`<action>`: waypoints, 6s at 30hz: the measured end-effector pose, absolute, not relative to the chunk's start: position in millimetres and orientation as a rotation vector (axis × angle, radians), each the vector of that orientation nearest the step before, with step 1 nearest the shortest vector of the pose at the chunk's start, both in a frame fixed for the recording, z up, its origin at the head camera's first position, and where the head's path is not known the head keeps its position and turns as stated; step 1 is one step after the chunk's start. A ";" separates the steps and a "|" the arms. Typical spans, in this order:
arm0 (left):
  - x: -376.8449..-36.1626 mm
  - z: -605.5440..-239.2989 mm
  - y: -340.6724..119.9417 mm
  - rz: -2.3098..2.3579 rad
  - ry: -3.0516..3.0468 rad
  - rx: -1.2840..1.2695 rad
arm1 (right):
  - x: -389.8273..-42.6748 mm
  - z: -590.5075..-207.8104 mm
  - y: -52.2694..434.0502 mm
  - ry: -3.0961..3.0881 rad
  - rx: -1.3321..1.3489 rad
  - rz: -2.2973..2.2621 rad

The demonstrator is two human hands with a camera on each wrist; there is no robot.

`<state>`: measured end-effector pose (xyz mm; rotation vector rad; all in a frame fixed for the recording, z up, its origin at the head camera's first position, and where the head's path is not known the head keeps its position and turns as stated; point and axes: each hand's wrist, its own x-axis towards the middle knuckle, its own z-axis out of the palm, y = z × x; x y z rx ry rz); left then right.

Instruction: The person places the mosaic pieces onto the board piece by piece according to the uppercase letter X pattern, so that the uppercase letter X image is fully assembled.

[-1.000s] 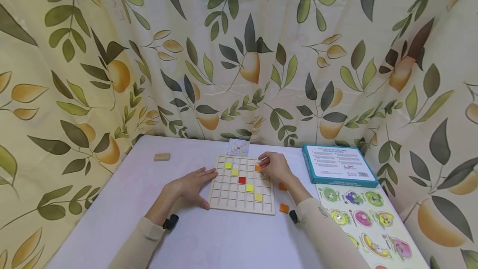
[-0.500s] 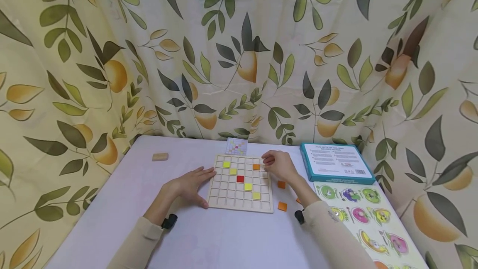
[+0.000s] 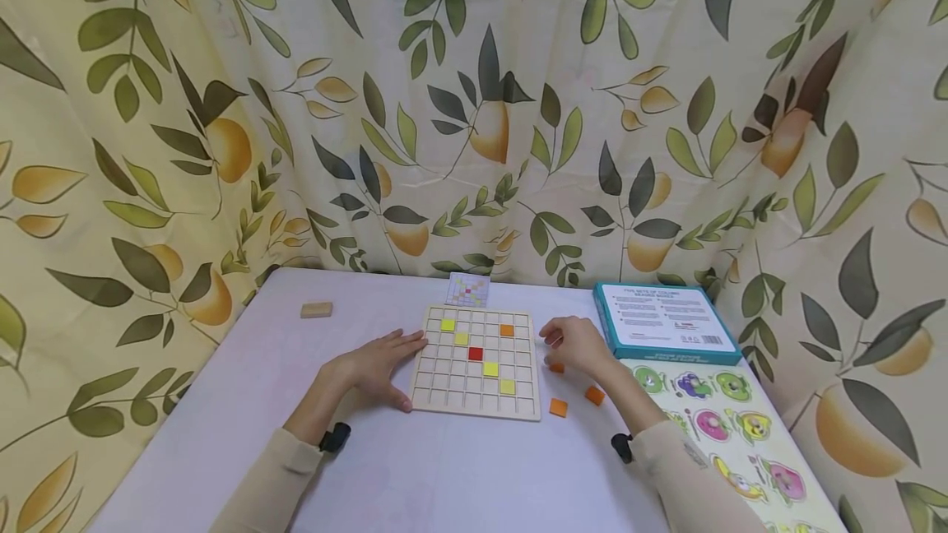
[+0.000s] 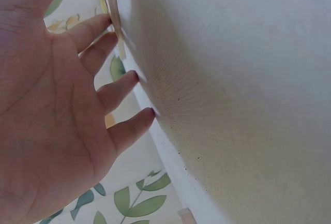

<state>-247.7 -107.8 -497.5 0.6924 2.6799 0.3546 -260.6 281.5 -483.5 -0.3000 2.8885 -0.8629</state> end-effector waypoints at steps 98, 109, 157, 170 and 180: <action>-249.6 -497.6 -108.1 0.342 2.675 0.710 | -295.9 -497.4 203.3 2.873 -0.422 -0.953; -251.1 -498.8 -109.3 0.341 2.677 0.721 | -292.1 -496.3 208.0 2.844 -0.471 -0.983; -250.7 -500.5 -110.1 0.322 2.682 0.779 | -174.2 -479.0 286.8 2.831 -0.220 -0.775; -251.4 -500.5 -110.6 0.346 2.677 0.745 | -171.4 -486.7 282.6 2.854 -0.205 -0.739; -247.8 -494.5 -109.8 0.358 2.670 0.768 | -171.3 -488.4 279.6 2.881 -0.208 -0.711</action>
